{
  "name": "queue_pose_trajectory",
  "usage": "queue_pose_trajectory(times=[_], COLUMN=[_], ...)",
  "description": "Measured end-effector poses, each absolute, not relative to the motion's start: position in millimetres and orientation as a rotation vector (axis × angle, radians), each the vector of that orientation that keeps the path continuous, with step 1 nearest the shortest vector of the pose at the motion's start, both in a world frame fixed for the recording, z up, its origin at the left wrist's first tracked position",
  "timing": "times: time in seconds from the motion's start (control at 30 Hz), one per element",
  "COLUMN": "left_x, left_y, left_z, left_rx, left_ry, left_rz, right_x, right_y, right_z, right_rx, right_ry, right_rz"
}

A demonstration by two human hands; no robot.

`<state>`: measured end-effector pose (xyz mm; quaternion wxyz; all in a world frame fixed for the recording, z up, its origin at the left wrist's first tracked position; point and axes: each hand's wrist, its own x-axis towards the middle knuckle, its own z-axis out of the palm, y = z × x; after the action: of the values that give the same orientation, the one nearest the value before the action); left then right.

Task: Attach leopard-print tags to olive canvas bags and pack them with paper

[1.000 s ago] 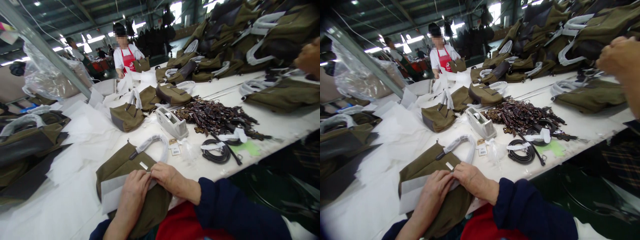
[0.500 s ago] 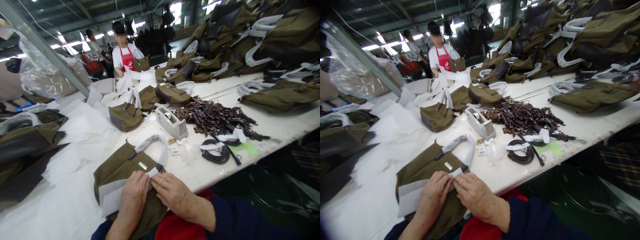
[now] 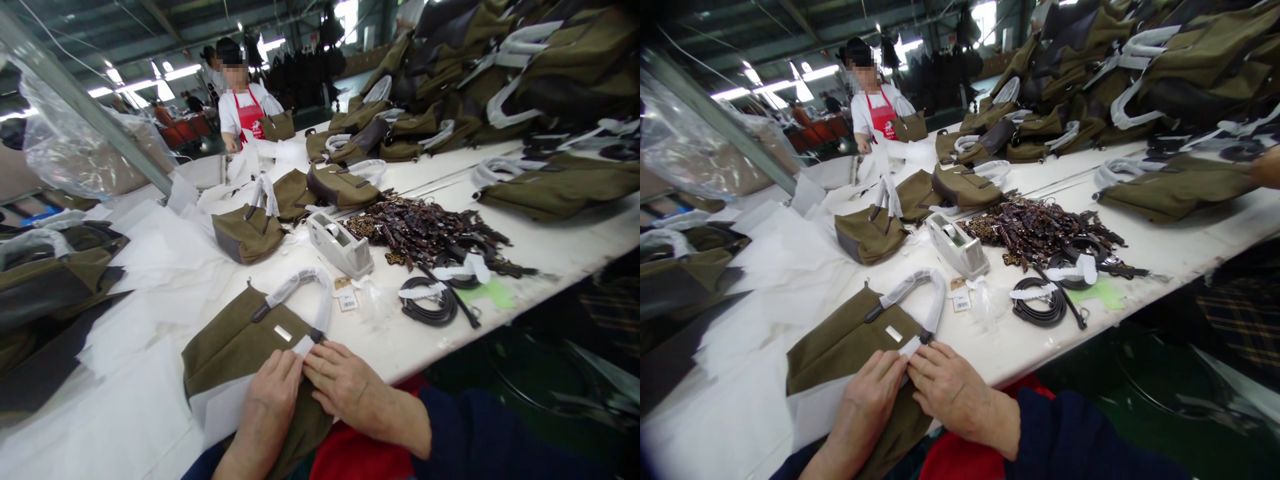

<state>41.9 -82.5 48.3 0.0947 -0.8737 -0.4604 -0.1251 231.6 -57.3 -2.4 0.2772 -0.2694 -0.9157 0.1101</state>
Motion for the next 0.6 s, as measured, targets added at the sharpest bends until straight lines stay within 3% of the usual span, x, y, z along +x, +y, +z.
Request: queue_pose_trajectory(times=[0.33,0.6], left_x=[29,41], left_y=[-79,-55], left_z=[43,43], left_rx=[-2.65,-2.587], left_ry=[-1.147,-1.339], left_rz=[-0.259,-0.092], right_x=[239,238], right_y=[-54,-12], right_z=[-4,0], right_rx=[-0.701,-0.712], right_ry=[-2.368,-2.459], right_rz=[0.264,0.183])
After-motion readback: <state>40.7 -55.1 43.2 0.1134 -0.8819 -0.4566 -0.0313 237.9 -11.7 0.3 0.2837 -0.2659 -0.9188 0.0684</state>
